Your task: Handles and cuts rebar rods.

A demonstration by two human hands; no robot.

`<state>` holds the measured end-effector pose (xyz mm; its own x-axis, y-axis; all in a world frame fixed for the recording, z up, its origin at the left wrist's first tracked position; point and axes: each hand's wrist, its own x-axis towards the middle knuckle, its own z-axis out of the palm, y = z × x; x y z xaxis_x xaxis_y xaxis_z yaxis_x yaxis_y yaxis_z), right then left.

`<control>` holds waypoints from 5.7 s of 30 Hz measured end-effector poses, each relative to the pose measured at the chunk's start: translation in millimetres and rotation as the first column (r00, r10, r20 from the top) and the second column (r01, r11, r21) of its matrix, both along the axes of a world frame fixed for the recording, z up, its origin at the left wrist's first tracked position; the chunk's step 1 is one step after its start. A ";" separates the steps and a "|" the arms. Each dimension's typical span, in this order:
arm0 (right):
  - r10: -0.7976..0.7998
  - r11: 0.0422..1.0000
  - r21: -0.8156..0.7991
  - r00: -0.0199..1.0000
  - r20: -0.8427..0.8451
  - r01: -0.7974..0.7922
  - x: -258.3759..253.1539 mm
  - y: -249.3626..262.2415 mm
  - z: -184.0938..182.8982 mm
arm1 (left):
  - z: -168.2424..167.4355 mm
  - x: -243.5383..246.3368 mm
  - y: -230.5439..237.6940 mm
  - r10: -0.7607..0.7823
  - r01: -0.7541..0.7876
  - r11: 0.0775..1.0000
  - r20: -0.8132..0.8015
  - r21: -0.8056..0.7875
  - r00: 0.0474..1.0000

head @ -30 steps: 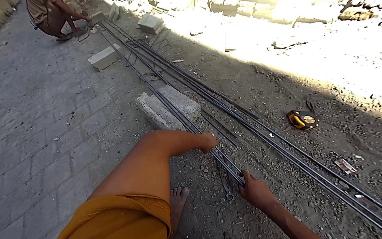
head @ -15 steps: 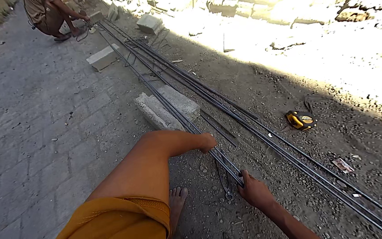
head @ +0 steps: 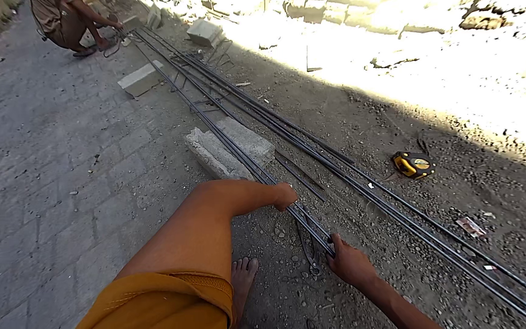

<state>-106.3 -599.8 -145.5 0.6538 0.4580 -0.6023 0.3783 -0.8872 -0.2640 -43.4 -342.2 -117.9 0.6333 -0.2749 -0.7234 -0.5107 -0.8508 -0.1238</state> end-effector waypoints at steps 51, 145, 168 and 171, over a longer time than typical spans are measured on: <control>0.006 1.000 0.004 1.000 -0.013 -0.006 -0.3 -0.2 0.2 | -0.8 -0.4 -1.5 0.006 -0.005 1.000 -0.005 0.019 1.000; -0.002 1.000 -0.013 0.999 -0.033 0.002 -0.6 -6.1 -0.4 | -6.1 6.7 -19.4 -0.040 0.044 0.995 -0.047 0.087 0.998; 0.005 1.000 -0.022 0.999 -0.047 -0.006 0.6 -6.3 -1.2 | -9.8 5.9 -18.2 -0.047 0.050 0.996 -0.036 0.080 0.998; 0.004 1.000 -0.021 0.999 -0.043 -0.005 0.5 -6.1 -0.9 | -8.7 5.9 -18.8 -0.041 0.044 0.996 -0.035 0.083 0.999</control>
<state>-105.8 -605.9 -146.4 0.6255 0.4475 -0.6392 0.3709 -0.8912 -0.2611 -37.5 -360.9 -126.6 0.5975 -0.2387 -0.7656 -0.5511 -0.8157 -0.1758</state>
